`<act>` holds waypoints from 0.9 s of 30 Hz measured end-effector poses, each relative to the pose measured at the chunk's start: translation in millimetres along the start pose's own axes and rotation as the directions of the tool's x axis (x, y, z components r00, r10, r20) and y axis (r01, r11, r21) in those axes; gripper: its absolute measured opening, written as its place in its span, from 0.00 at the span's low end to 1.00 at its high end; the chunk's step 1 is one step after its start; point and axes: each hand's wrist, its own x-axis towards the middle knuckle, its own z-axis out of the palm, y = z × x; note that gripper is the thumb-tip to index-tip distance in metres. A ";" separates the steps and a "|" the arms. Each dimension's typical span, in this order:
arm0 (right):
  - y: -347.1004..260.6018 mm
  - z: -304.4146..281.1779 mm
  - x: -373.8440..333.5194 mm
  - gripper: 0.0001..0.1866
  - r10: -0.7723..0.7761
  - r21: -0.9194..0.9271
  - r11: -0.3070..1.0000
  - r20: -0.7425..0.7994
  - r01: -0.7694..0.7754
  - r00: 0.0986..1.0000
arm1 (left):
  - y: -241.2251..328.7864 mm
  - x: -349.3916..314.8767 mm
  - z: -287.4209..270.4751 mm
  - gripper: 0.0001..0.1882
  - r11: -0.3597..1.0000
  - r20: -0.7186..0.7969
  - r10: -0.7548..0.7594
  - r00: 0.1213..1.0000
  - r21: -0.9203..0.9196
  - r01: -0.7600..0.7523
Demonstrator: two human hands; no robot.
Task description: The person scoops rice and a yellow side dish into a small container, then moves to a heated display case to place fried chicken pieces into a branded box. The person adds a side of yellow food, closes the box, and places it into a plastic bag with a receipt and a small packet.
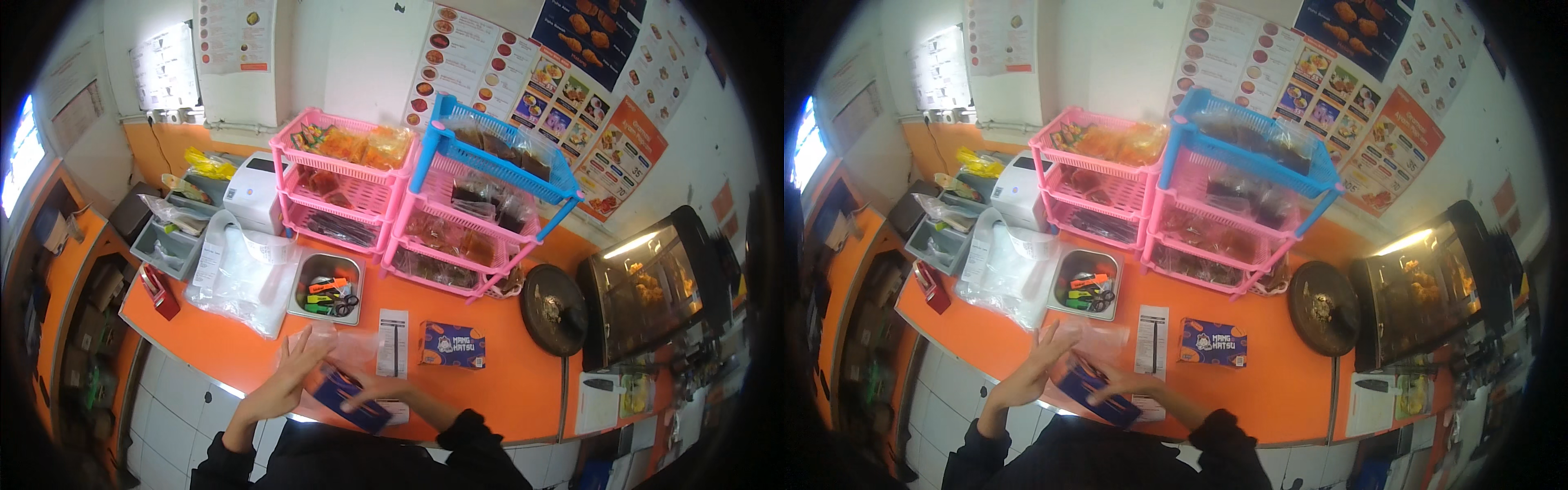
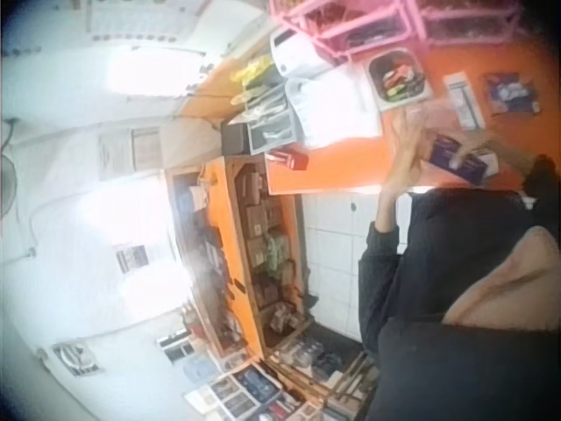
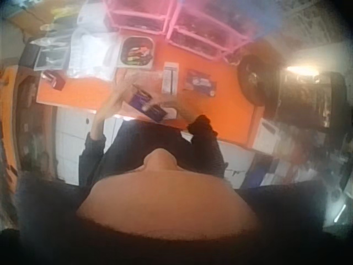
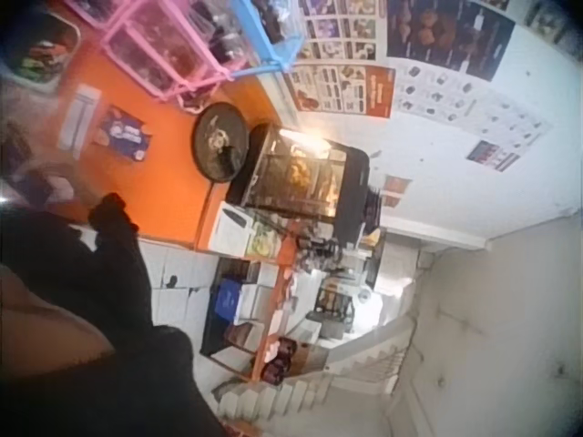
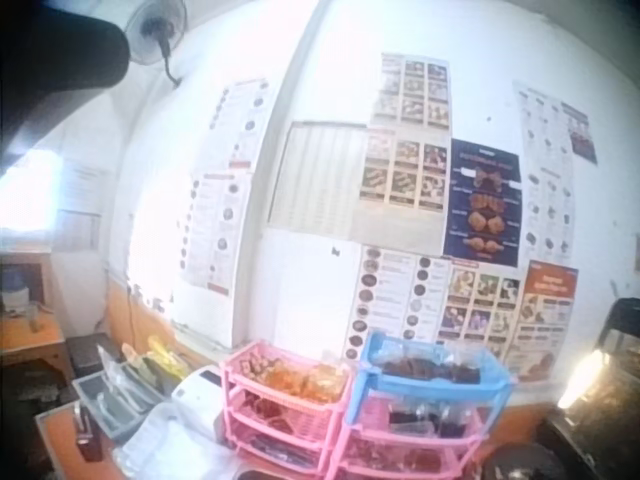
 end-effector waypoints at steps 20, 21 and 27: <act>-78.6 82.7 31.8 0.58 -0.397 -0.281 0.916 -0.522 0.287 0.755 | -58.5 -63.9 118.0 0.44 0.448 -0.400 -0.335 0.853 -0.864 -0.229; -69.6 88.9 29.7 0.58 -0.435 -0.423 0.881 -0.546 0.212 0.716 | -57.7 -65.9 117.9 0.44 0.310 -0.344 -0.332 0.878 -0.919 -0.243; -69.9 84.3 35.3 0.56 -0.176 -0.825 0.515 -0.368 -0.233 0.913 | -41.8 -103.6 146.8 0.49 0.785 0.055 -0.161 0.985 -0.597 0.162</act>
